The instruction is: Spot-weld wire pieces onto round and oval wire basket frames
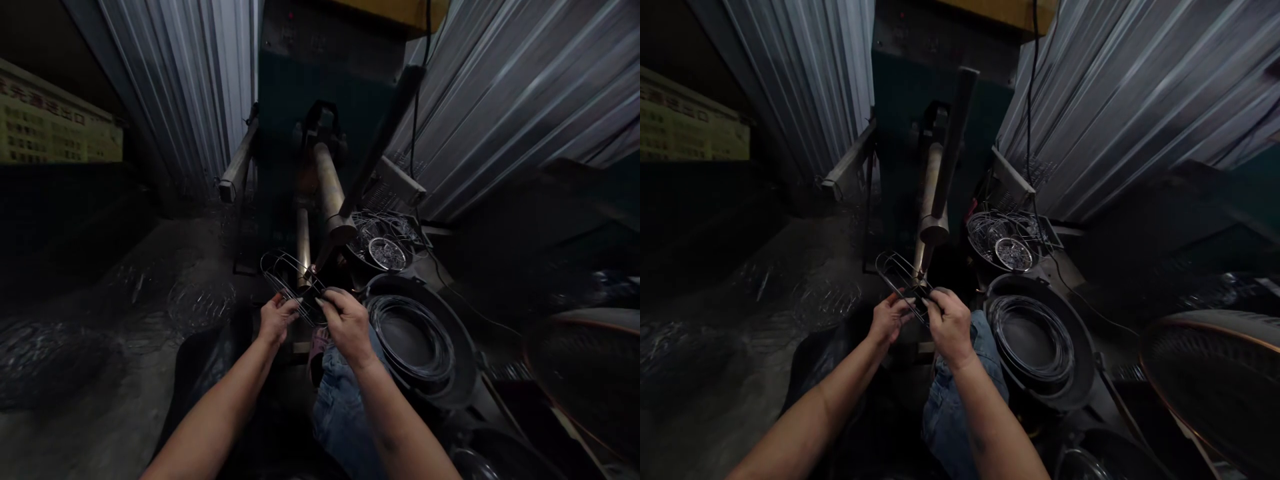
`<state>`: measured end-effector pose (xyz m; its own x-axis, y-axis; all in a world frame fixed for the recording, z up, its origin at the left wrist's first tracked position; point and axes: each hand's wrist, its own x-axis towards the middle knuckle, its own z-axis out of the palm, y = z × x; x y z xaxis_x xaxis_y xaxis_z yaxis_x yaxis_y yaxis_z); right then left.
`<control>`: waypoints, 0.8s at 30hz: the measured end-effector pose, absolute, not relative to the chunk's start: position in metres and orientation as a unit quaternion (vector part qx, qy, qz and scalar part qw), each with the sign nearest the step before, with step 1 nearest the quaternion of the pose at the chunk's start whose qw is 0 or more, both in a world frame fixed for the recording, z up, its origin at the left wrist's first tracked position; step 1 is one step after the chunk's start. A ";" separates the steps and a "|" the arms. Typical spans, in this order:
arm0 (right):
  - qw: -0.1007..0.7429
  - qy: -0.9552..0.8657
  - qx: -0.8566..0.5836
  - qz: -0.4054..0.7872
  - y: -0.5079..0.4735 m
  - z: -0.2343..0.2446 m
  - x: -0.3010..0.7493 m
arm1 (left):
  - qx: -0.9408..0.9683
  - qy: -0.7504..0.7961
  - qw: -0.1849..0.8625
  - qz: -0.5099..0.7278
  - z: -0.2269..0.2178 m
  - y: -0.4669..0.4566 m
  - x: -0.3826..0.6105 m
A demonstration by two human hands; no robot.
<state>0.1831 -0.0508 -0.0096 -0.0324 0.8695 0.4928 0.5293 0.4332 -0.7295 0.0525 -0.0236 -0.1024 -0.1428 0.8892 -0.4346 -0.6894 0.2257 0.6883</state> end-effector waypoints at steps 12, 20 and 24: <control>0.450 -0.719 -0.526 0.065 -0.033 0.000 0.178 | 0.084 0.400 0.706 0.579 -0.098 -0.018 0.070; 0.435 -0.710 -0.550 0.066 -0.023 -0.001 0.183 | 0.082 0.398 0.715 0.569 -0.100 -0.015 0.078; 0.425 -0.717 -0.550 0.059 -0.022 0.003 0.181 | 0.071 0.402 0.714 0.569 -0.094 -0.019 0.078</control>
